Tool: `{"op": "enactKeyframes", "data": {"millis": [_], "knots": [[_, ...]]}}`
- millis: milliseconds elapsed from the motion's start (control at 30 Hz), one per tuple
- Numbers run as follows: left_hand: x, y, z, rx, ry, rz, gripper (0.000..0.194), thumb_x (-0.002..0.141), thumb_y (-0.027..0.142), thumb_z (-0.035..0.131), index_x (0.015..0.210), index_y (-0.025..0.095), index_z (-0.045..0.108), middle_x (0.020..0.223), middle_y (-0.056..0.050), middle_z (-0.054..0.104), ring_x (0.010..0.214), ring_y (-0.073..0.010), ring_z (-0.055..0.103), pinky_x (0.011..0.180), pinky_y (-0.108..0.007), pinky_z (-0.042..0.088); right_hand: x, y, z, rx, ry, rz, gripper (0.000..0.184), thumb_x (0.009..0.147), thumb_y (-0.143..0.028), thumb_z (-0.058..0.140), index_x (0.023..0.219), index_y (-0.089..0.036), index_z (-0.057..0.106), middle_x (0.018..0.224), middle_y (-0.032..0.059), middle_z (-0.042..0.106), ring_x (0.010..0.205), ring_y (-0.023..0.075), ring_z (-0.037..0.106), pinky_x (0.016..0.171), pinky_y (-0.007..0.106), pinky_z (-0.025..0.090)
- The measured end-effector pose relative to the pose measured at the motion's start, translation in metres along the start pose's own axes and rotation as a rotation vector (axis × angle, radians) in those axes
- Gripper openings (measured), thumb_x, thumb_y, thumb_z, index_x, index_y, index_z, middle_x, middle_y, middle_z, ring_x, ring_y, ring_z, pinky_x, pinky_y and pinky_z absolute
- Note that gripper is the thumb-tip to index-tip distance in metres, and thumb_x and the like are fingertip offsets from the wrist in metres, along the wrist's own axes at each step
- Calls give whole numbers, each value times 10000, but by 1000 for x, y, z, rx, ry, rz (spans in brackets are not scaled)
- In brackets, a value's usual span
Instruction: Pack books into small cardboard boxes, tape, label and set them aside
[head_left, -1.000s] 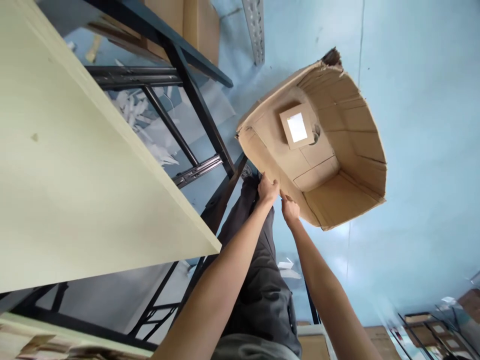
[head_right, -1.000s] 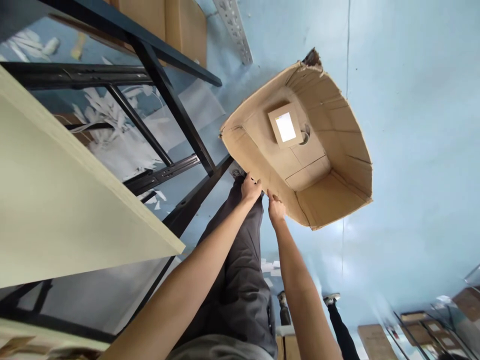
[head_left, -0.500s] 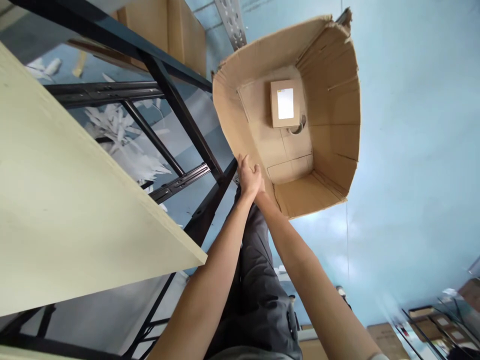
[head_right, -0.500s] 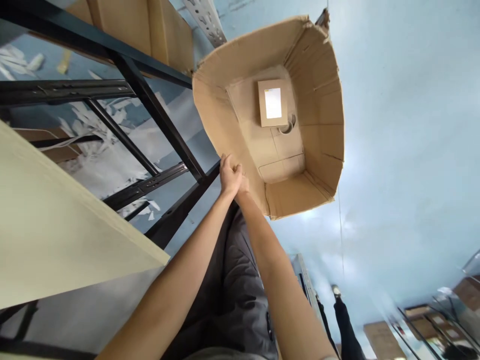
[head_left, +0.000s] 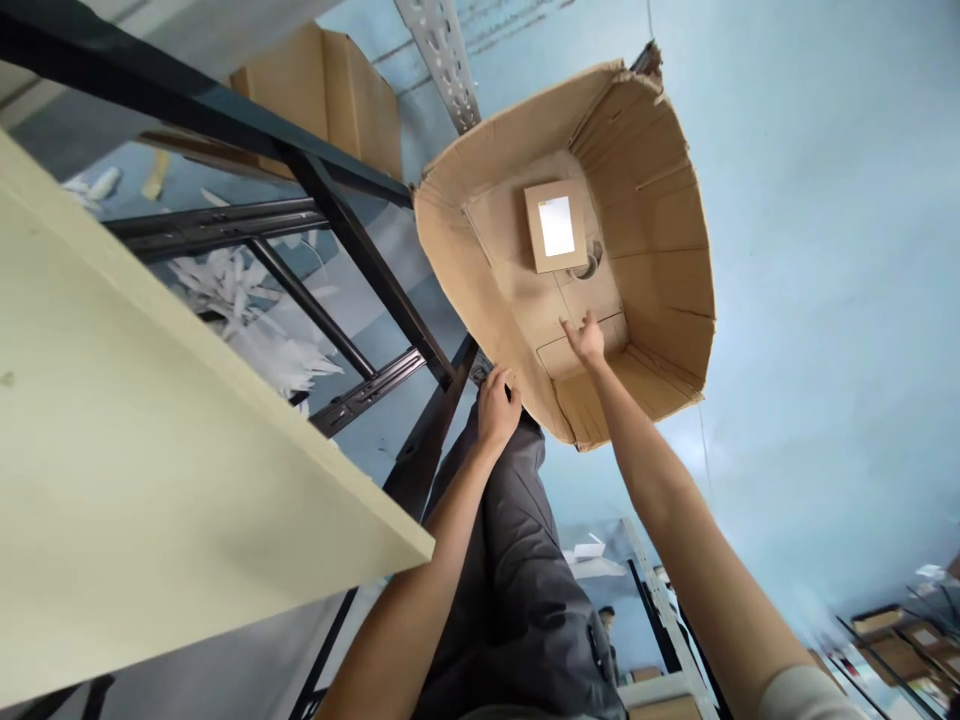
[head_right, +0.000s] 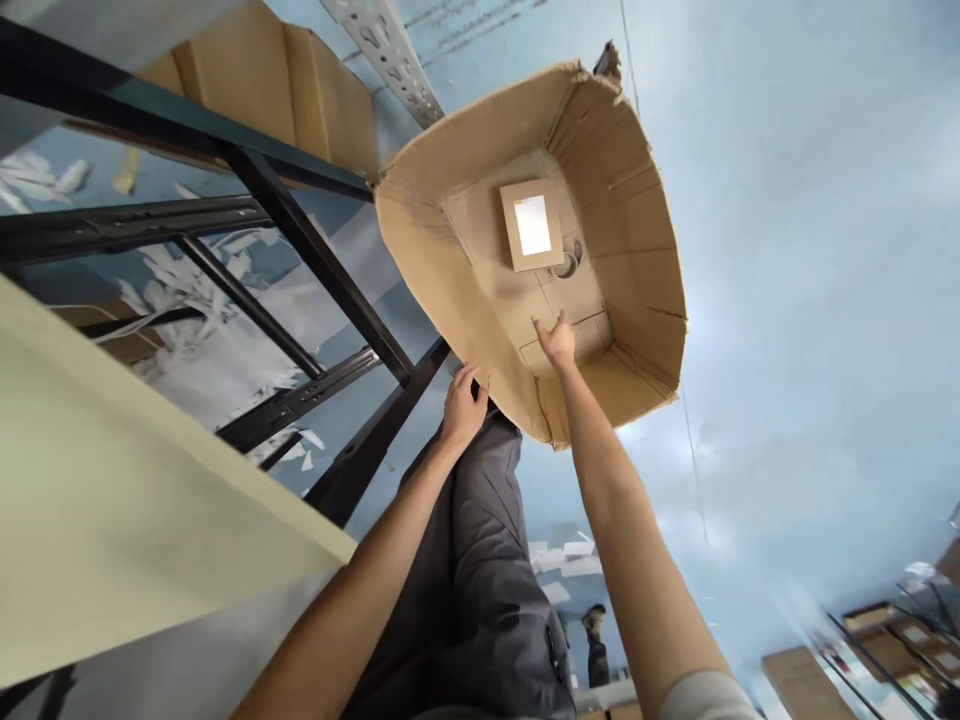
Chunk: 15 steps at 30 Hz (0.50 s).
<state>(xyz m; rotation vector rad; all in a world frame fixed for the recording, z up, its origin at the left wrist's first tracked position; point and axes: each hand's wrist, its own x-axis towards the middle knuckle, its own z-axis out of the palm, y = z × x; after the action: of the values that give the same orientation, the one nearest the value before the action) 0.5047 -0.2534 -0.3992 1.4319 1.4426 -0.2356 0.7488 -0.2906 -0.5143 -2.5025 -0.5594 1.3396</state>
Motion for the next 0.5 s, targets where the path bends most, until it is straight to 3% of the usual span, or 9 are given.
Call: {"op": "enactKeyframes", "data": {"millis": [67,167,267,333,400,467,500], "knots": [[6,-8,2,50,-3,68,510,1045,84,628,1519,216,762,1705,-199,694,1666,-370,619,1467,-571,452,53,-13,1,119,113,155,1104,1021,-681,818,1799,-12,409,1770,408,566,1723,472,555,1443,681,386],[16,-22,5,133,60,193,479,1065,73,600,1491,218,767,1678,-177,715,1590,-370,658,1399,-593,520,129,-38,3,146,181,137,1249,1017,-664,857,1881,-23,222,1909,375,377,1855,415,343,1496,614,299],[25,-33,3,197,135,310,453,1108,92,566,1507,207,747,1641,-175,736,1501,-355,690,1324,-584,573,178,-57,17,34,181,145,1317,929,-562,984,1859,26,259,1887,410,392,1838,440,363,1482,578,337],[29,-36,1,233,173,348,437,1130,113,568,1521,213,737,1630,-172,737,1465,-351,699,1298,-571,584,187,-68,38,-47,164,178,1189,941,-408,965,1850,4,318,1867,400,436,1775,483,449,1444,650,382],[30,-37,0,276,186,374,411,1133,120,583,1498,218,746,1625,-172,733,1425,-357,703,1263,-563,601,178,-81,68,-95,218,192,962,1040,-262,785,1872,-80,339,1909,345,407,1747,496,470,1403,755,392],[29,-36,0,314,185,391,390,1121,111,603,1460,218,762,1615,-174,730,1388,-365,700,1221,-558,620,158,-96,102,-111,292,118,754,1120,-156,524,1863,-133,395,1939,299,382,1764,463,446,1401,809,355],[28,-36,0,325,185,394,388,1113,103,610,1449,218,765,1611,-176,728,1377,-369,697,1207,-558,625,146,-104,119,-110,234,9,696,1131,-125,449,1827,-115,456,1934,301,388,1768,432,449,1416,789,351]]}}
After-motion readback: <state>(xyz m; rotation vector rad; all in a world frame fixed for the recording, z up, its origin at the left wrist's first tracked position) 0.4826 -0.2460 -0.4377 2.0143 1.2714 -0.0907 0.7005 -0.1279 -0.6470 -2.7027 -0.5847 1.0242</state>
